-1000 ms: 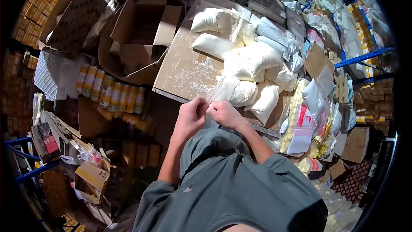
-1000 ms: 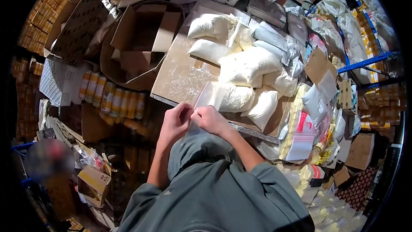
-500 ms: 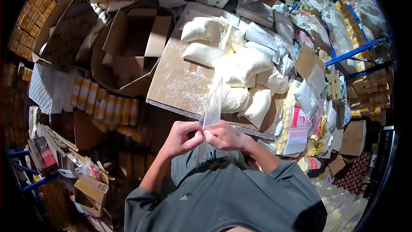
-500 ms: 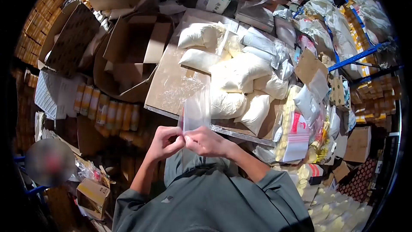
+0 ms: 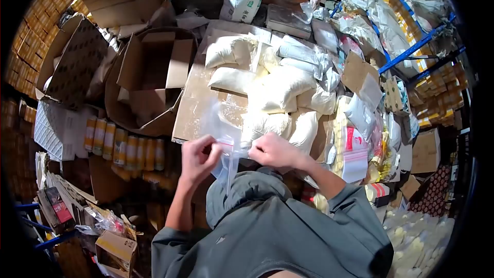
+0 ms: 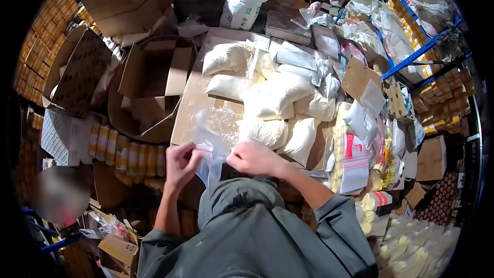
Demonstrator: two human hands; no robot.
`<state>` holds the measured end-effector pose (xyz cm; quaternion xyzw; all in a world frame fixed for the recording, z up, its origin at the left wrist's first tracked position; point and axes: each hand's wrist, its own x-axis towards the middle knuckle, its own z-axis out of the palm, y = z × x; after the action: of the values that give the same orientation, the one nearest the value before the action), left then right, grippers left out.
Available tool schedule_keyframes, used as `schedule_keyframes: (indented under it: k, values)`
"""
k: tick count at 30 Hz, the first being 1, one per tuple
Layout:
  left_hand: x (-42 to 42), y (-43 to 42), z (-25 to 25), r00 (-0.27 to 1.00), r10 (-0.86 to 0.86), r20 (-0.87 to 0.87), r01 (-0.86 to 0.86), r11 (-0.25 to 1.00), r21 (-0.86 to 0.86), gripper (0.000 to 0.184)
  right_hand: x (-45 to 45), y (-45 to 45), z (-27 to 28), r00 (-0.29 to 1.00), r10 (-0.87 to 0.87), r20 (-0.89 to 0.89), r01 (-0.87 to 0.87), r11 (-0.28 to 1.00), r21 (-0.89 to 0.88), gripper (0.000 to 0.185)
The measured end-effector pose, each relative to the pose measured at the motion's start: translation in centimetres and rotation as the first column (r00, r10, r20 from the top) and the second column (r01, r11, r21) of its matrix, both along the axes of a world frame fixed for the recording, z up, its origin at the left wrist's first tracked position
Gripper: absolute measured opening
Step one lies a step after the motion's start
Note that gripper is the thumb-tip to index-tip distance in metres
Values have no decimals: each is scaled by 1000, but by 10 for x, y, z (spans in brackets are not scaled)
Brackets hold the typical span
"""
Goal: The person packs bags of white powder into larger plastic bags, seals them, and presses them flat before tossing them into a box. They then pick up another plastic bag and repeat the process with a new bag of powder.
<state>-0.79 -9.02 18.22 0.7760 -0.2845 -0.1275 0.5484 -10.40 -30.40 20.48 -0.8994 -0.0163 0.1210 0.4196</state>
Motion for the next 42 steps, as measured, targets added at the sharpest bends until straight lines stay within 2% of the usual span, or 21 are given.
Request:
schedule_keyframes:
  k: [2,5,9,12,16,19,21,23,24,25,26,27,29,31,32,33,35,36,37,40,42]
  values:
    - [9,10,-6,983,85,164,-105,988,114,13,-3,-12,-8,999,-29,-35,24,988,-152,33]
    - [19,25,-12,914,116,388,-231,937,264,16,-4,-19,-4,986,-125,-107,79,932,-354,30]
    - [25,42,-17,924,59,378,-205,911,358,16,-1,-28,-13,978,-121,-168,43,912,-408,28]
    - [24,49,-23,889,-26,457,-194,883,428,14,3,-30,-23,988,-72,-133,8,904,-427,27]
    - [22,57,-33,848,-129,514,-198,822,533,16,12,-27,-22,981,-12,-193,-98,830,-549,26]
    - [21,58,-32,866,-111,488,-212,802,559,14,14,-20,-28,988,8,-155,-97,808,-581,25]
    - [17,55,-28,930,57,363,-224,872,436,14,15,-12,-34,999,-22,-35,-1,845,-535,25]
    - [10,57,-37,964,195,182,-240,932,272,13,13,-2,-42,995,-64,72,87,909,-407,25]
    - [4,53,-40,956,292,25,-293,948,124,13,13,3,-48,980,-54,192,96,971,-219,25]
    - [-5,44,-42,922,360,-144,-366,931,-15,13,14,10,-49,985,-97,140,119,981,-156,26]
    - [-14,36,-51,898,380,-223,-415,900,-136,12,15,18,-50,987,-137,83,144,985,-94,26]
    - [-23,31,-56,868,380,-320,-440,887,-140,21,15,27,-51,985,-172,23,173,984,-34,26]
    - [-42,26,-76,906,402,-132,-413,908,-74,29,9,42,-74,954,-285,96,270,953,138,28]
    - [-63,29,-106,920,391,-27,-388,919,71,37,3,54,-85,921,-389,-27,383,889,251,30]
    - [-73,33,-117,921,388,33,-385,897,219,40,0,58,-89,906,-420,-57,423,884,198,31]
    - [-82,40,-121,924,373,-80,-335,893,301,36,-3,60,-95,910,-414,-28,412,895,172,32]
    - [-88,58,-150,918,297,-262,-142,864,483,29,-7,60,-97,906,-410,-100,422,890,173,32]
    - [-93,62,-157,914,345,-215,-241,885,398,22,-8,58,-102,919,-392,-42,393,907,149,30]
    - [-94,67,-157,914,359,-190,-262,879,397,20,-7,55,-112,945,-307,110,315,948,-55,26]
    - [-91,74,-151,920,377,-106,-314,872,376,14,-4,54,-123,948,-249,198,295,920,-256,18]
    - [-85,81,-134,923,337,-185,-268,910,318,15,4,48,-141,953,-187,239,263,901,-344,13]
